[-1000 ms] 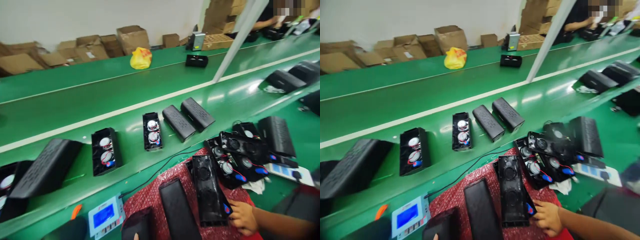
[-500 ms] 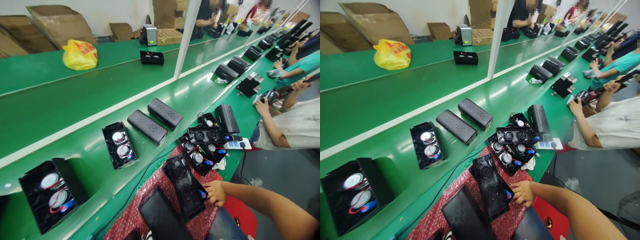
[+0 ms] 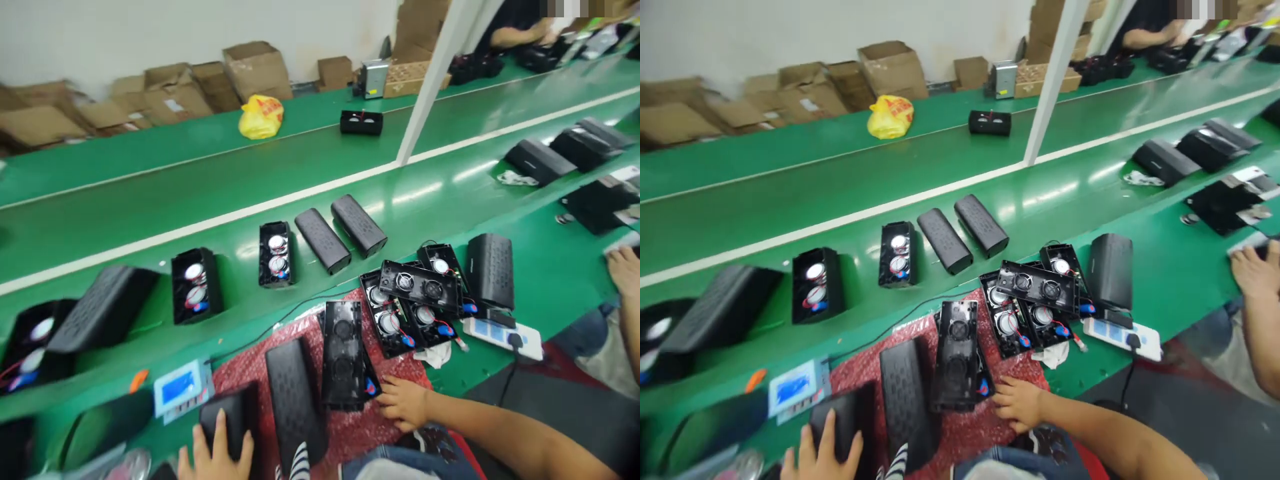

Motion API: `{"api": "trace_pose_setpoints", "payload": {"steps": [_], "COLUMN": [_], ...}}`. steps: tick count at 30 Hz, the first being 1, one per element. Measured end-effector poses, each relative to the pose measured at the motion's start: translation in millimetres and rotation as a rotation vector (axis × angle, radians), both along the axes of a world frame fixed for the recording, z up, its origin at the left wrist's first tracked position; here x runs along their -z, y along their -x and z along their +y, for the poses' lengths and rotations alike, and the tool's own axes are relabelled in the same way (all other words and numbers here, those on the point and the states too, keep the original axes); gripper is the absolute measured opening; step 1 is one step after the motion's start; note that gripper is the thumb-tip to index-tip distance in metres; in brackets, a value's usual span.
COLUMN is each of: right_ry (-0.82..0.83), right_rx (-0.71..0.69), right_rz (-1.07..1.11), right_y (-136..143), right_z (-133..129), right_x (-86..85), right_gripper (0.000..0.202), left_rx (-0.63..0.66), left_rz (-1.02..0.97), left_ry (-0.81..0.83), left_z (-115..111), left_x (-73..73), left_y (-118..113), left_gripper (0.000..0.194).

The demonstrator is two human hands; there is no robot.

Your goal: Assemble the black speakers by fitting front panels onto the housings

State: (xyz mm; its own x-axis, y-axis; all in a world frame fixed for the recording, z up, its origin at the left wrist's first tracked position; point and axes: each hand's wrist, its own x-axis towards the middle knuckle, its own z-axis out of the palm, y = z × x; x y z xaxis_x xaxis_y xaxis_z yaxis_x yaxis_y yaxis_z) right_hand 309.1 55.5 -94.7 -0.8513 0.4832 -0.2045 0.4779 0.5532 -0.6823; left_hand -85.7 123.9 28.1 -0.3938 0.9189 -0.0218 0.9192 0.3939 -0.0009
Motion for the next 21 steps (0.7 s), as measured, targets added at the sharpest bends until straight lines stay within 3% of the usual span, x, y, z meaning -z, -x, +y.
{"api": "trace_pose_setpoints", "payload": {"steps": [2,5,8,10,13,17,21], "right_ry": [0.009,0.033,-0.169,-0.417,-0.653,-0.599,-0.427], "right_rx": [0.021,0.101,0.111,0.086,0.005,-0.159,-0.138], "right_rz": [-0.073,-0.151,0.02,0.083,0.05,-0.076,-0.057], "right_y": [2,2,2,6,15,21,20], "right_z": [8,29,68,100,140,164,168], "right_x": [-33.8,-89.7,-127.2,-134.3,-125.3,-112.9,-129.7], "right_gripper": [0.038,0.021,0.023,0.025,0.026,0.018,0.022], "left_rx": [-0.001,-0.019,-0.1,-0.162,-0.184,-0.194,-0.211], "left_rz": [0.101,-0.037,-0.116,-0.112,-0.089,-0.039,-0.069], "left_ry": [0.025,0.12,0.193,0.192,0.158,0.142,0.164], "left_z": [-5,-6,-1,1,0,0,6], "left_x": [-10.4,-19.8,-13.2,-4.3,5.2,7.0,4.1], "left_y": [-30,-83,-125,-139,-143,-139,-135], "left_gripper": [0.054,0.061,0.076,0.079,0.081,0.088,0.092]}}
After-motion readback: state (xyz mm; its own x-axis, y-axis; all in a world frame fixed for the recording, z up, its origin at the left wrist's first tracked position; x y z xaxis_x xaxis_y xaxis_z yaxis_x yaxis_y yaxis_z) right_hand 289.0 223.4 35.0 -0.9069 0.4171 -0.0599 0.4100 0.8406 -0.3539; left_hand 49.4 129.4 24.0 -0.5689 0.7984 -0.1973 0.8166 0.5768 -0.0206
